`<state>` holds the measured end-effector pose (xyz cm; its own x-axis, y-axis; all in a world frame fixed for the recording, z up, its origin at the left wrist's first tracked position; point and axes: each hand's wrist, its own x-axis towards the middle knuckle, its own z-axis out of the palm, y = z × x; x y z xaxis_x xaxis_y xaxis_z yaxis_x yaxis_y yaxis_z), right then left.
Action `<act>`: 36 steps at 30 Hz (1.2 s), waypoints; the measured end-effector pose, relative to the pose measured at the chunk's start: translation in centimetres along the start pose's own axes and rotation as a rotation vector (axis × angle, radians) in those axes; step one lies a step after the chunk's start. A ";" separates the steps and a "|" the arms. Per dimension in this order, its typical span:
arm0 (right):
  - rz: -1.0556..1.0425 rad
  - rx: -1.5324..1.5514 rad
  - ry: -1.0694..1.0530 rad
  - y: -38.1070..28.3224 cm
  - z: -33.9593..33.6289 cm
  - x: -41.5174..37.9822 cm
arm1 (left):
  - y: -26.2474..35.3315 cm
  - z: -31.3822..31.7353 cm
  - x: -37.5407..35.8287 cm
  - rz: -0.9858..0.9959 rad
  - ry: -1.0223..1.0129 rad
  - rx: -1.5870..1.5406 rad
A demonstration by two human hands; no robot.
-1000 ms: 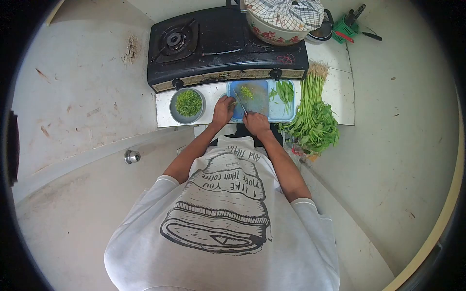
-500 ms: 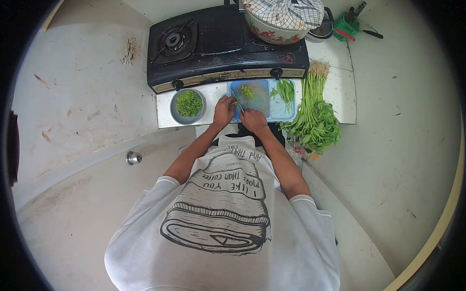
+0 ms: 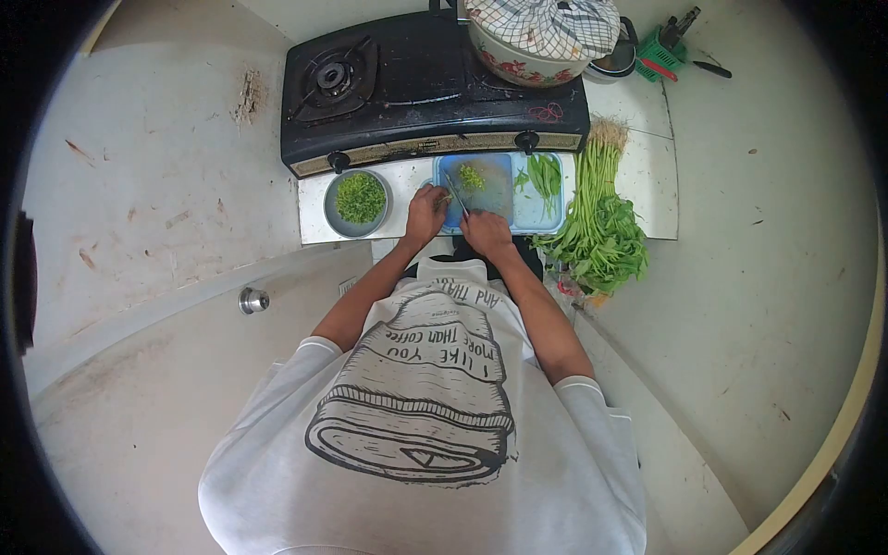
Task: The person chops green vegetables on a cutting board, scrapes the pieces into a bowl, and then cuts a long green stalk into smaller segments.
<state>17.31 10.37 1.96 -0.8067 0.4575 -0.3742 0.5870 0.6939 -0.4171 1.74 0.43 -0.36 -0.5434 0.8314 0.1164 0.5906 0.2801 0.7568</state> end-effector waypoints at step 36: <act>-0.017 -0.038 0.026 0.8 1.1 -0.1 | -0.5 0.5 -0.2 -0.088 0.017 -0.123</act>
<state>17.93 10.22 0.77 -0.8181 0.4596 -0.3455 0.5708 0.7220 -0.3910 1.84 0.32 -1.10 -0.6003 0.7978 0.0566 0.4635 0.2894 0.8375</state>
